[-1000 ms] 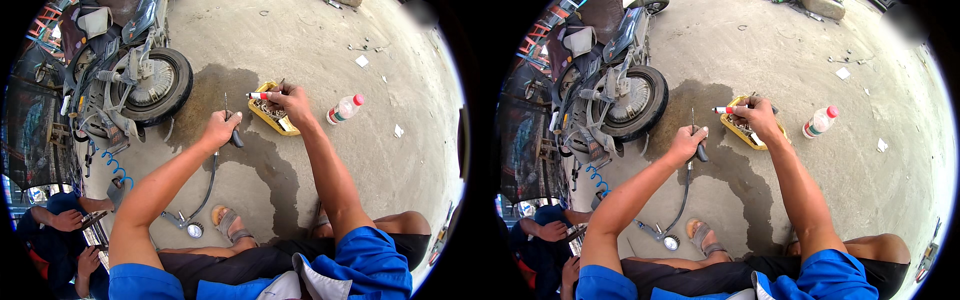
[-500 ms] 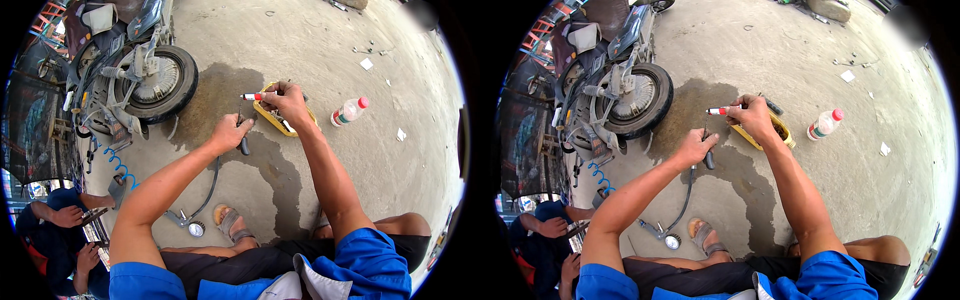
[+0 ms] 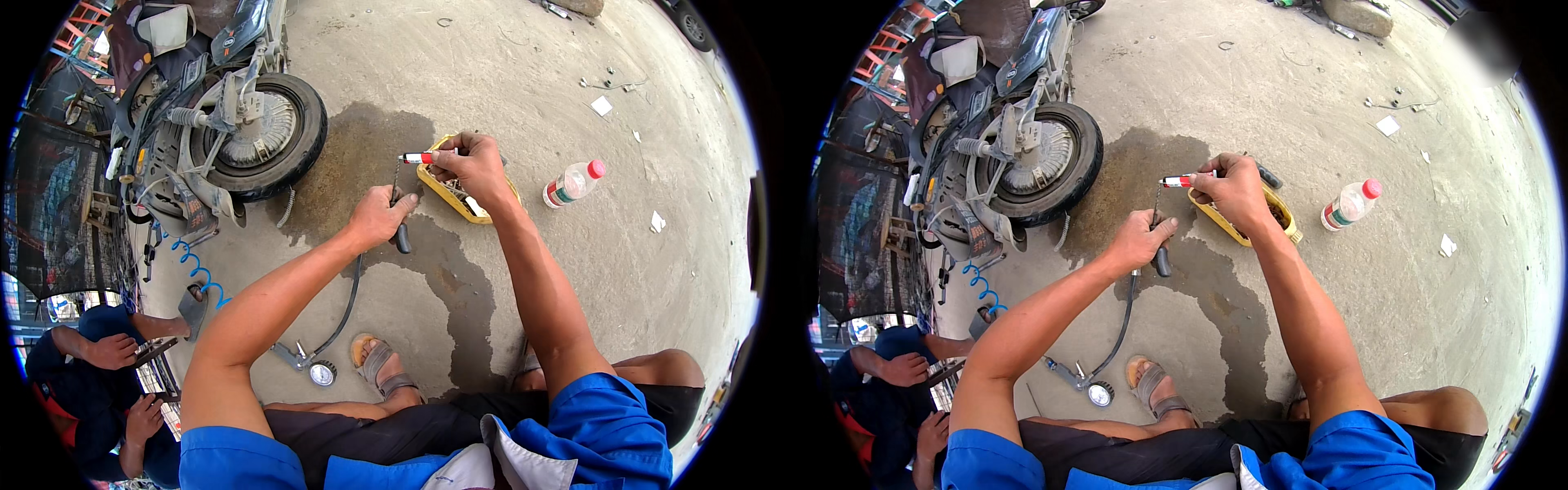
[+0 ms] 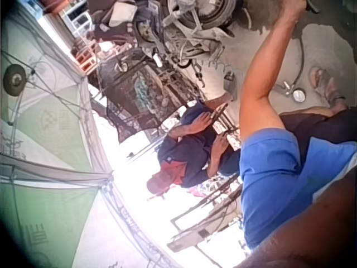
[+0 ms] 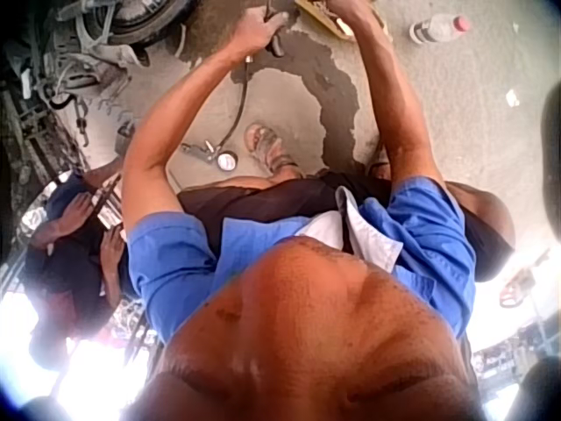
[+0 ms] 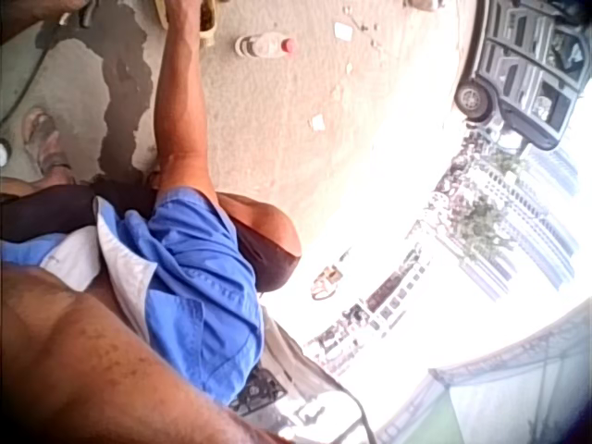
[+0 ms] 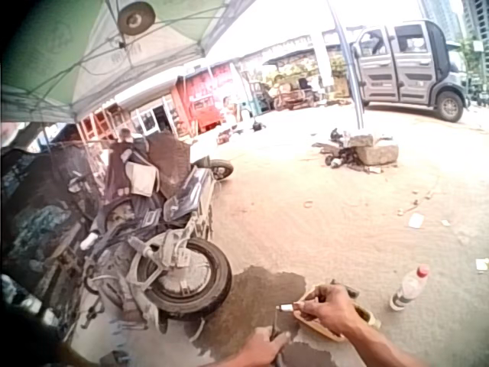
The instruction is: The person works on a motorcycle tire, using a screwdriver to remove a nail from the tread. They then retrieve a tube of glue from a yellow tool tray and apply it to the screwdriver tip before inserting it into the puncture hole to seal the tire.
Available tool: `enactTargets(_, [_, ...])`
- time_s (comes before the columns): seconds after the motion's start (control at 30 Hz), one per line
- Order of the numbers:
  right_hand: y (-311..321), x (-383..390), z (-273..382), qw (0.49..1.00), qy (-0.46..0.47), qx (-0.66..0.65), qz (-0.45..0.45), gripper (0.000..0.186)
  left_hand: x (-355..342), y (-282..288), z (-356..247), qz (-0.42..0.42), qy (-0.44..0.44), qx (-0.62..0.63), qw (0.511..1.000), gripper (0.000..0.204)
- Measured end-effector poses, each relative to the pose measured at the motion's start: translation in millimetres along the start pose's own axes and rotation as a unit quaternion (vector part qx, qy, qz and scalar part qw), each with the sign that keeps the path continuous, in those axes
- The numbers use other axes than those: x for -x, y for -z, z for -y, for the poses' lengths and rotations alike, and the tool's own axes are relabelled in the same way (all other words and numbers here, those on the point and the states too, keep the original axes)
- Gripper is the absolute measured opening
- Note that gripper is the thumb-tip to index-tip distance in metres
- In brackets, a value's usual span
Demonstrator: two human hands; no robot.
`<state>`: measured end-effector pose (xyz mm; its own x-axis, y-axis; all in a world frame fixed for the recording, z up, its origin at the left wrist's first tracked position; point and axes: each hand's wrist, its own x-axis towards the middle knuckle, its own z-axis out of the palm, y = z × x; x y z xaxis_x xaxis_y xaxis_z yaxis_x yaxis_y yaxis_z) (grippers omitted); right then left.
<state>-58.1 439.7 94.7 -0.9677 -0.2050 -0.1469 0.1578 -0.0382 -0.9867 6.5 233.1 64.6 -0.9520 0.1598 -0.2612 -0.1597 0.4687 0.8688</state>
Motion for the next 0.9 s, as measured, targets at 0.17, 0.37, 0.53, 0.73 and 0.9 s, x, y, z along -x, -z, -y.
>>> enactTargets(0.17, [0.1,0.9,1.4,1.0,0.008,0.007,0.001,0.016,-0.2,0.7,-1.7,0.006,0.007,0.01,1.0,0.036])
enactTargets(0.37, [-1.6,3.3,4.4,1.0,0.014,0.011,0.007,0.015,3.3,2.5,-7.4,0.01,0.033,0.016,0.999,0.032])
enactTargets(0.53, [-0.6,2.7,4.7,1.0,0.011,0.008,-0.001,0.013,3.0,2.1,-8.5,0.005,0.028,0.004,1.0,0.032])
enactTargets(0.73, [-2.8,4.5,5.9,0.999,0.025,0.034,0.02,0.016,3.4,2.3,-11.4,0.011,0.04,0.007,0.999,0.032])
enactTargets(0.9, [-4.2,5.2,8.8,0.999,0.026,0.029,0.001,0.014,1.9,2.8,-4.4,0.006,0.024,0.015,1.0,0.035])
